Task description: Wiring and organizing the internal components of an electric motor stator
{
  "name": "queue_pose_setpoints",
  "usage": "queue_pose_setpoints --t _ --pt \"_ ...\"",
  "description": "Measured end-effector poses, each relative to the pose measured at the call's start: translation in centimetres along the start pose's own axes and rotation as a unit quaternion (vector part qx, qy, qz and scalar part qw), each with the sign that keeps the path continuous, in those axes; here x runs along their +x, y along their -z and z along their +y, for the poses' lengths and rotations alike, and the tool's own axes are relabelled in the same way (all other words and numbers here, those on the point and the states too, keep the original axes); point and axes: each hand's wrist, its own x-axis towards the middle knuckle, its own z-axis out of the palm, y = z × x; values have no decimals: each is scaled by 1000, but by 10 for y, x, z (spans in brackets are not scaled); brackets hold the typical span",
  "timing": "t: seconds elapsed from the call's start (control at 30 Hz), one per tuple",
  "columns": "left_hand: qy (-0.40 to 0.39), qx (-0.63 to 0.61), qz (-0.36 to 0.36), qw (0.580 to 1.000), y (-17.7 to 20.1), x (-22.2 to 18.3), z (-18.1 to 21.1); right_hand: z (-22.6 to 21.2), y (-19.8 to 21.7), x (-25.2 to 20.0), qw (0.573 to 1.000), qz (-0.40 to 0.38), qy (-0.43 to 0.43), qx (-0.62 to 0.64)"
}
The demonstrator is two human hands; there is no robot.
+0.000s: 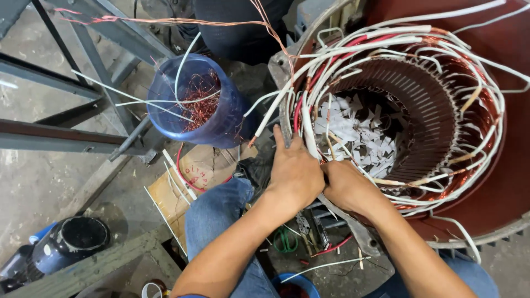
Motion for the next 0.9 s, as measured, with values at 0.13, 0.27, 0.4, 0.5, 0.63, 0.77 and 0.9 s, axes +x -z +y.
queue_pose_setpoints --t 0.13,0.27,0.4,0.5,0.63,0.77,0.9 --pt "-3 -4 -5 1000 2 -1 -1 2 0 -2 1000 -13 -8 -4" --pt "-1 2 -8 1000 7 -4 0 8 -3 2 1000 -5 -19 2" --pt "6 9 -4 1000 -4 -2 2 -7 5 -6 1000 6 -21 12" --pt "7 3 -12 1000 -4 -1 1 -1 0 -5 1000 10 -19 21" --pt "7 18 -8 1000 -8 2 0 -3 1 -6 1000 -5 -21 15" --pt "6 19 18 1000 -7 1 -2 -5 0 -12 1000 -4 -11 19" --pt "7 16 24 1000 -15 3 -4 -1 -3 -10 1000 -3 3 14"
